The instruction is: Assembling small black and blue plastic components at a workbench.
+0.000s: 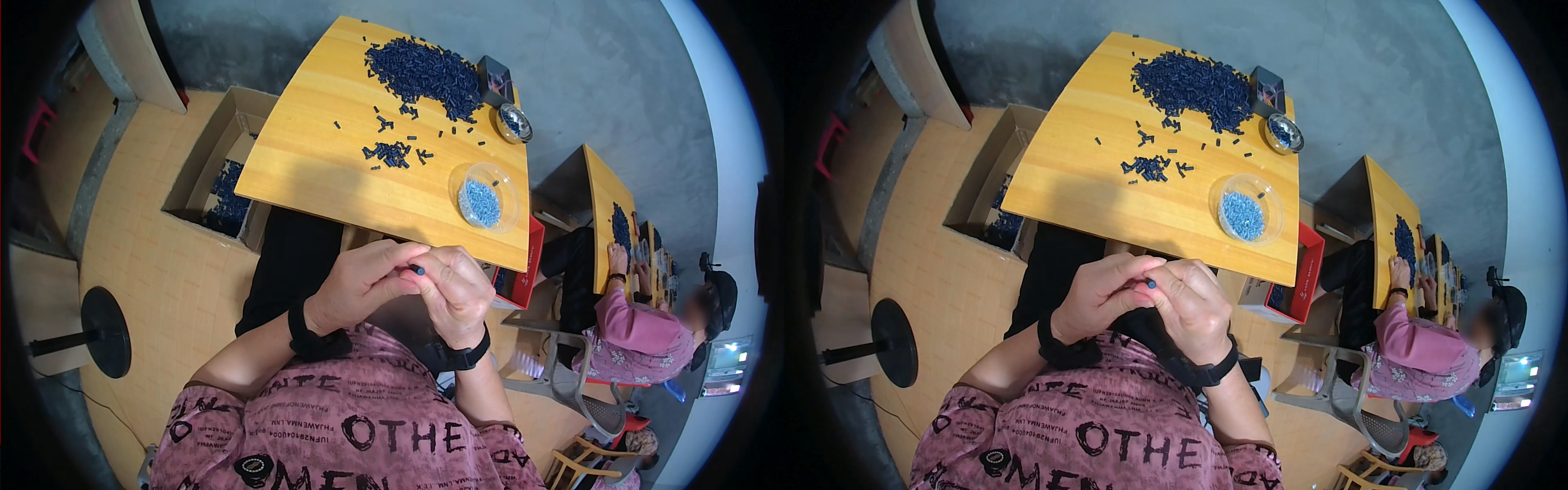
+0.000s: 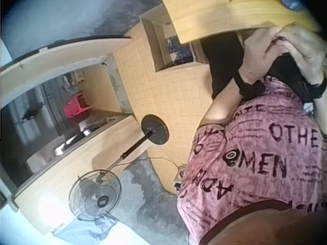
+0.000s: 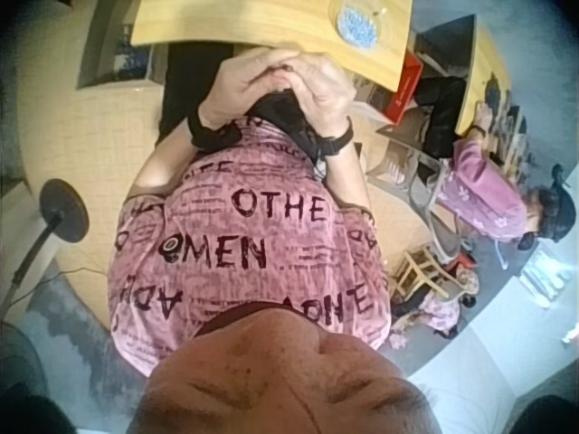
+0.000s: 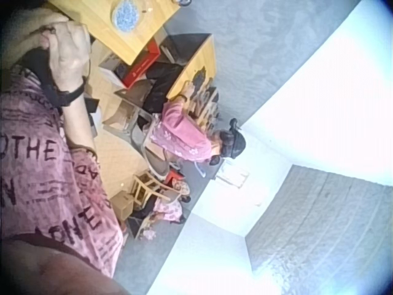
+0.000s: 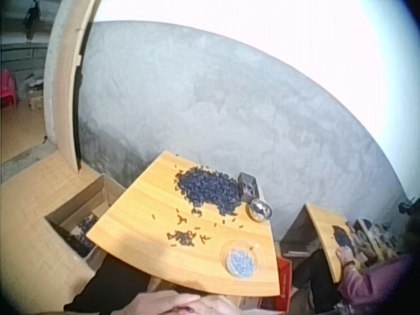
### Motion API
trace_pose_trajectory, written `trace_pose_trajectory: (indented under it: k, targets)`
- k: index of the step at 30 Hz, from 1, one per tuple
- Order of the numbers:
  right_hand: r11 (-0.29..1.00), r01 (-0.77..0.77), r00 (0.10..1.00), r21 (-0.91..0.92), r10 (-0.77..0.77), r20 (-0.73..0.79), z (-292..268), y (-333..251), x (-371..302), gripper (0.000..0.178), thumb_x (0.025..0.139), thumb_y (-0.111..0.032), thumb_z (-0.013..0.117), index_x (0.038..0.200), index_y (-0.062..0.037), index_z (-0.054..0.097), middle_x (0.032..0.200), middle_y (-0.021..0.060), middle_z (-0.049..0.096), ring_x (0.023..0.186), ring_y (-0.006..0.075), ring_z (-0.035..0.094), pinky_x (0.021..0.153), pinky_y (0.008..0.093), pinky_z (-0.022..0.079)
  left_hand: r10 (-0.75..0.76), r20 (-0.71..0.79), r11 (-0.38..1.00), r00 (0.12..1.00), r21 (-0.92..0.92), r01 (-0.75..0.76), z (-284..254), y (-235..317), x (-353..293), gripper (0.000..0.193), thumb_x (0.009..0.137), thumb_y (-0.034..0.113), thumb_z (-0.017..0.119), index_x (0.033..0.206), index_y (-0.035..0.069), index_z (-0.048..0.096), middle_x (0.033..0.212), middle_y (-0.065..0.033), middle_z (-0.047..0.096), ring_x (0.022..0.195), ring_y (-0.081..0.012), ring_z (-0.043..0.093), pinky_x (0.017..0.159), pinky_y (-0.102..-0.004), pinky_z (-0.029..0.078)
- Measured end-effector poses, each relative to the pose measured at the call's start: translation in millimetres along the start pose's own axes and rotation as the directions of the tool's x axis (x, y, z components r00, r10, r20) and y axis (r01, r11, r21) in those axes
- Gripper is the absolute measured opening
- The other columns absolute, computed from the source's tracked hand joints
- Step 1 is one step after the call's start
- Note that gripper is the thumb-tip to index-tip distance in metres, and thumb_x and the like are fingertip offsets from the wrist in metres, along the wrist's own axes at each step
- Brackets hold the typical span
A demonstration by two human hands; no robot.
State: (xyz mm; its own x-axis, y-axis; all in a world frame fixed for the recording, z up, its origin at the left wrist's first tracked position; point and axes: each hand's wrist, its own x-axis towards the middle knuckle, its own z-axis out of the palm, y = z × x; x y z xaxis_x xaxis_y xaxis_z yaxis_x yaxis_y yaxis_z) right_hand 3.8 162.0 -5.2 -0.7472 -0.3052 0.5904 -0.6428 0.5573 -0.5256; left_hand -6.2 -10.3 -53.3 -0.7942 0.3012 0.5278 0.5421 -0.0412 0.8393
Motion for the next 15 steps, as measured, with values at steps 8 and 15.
trace_pose_trajectory:
  k: [8,15]
  targets:
    - [0.945,0.216,0.973,-0.245,-0.228,-0.023,7.8,10.3,2.9,0.032,0.067,0.003,0.078,0.098,-0.0015,0.073,0.088,0.0093,0.066,0.078,0.0255,0.062,0.066,0.0341,0.051,-0.235,-0.01,0.78,0.972,-0.599,0.182,5.5,-9.5,-4.7,0.052,0.087,-0.002,0.071,0.137,0.003,0.055,0.113,-0.0063,0.063,0.1,-0.0113,0.063,0.088,-0.0251,0.052]
    - [0.977,0.156,0.985,-0.148,-0.166,-0.055,12.5,10.5,7.6,0.035,0.067,0.003,0.078,0.102,-0.0009,0.072,0.09,0.0103,0.067,0.081,0.026,0.064,0.07,0.0339,0.052,-0.201,-0.056,0.944,0.978,-0.276,0.178,-3.9,-2.1,-1.5,0.054,0.085,-0.009,0.069,0.136,0.001,0.056,0.116,-0.0085,0.064,0.104,-0.0129,0.063,0.091,-0.0258,0.051]
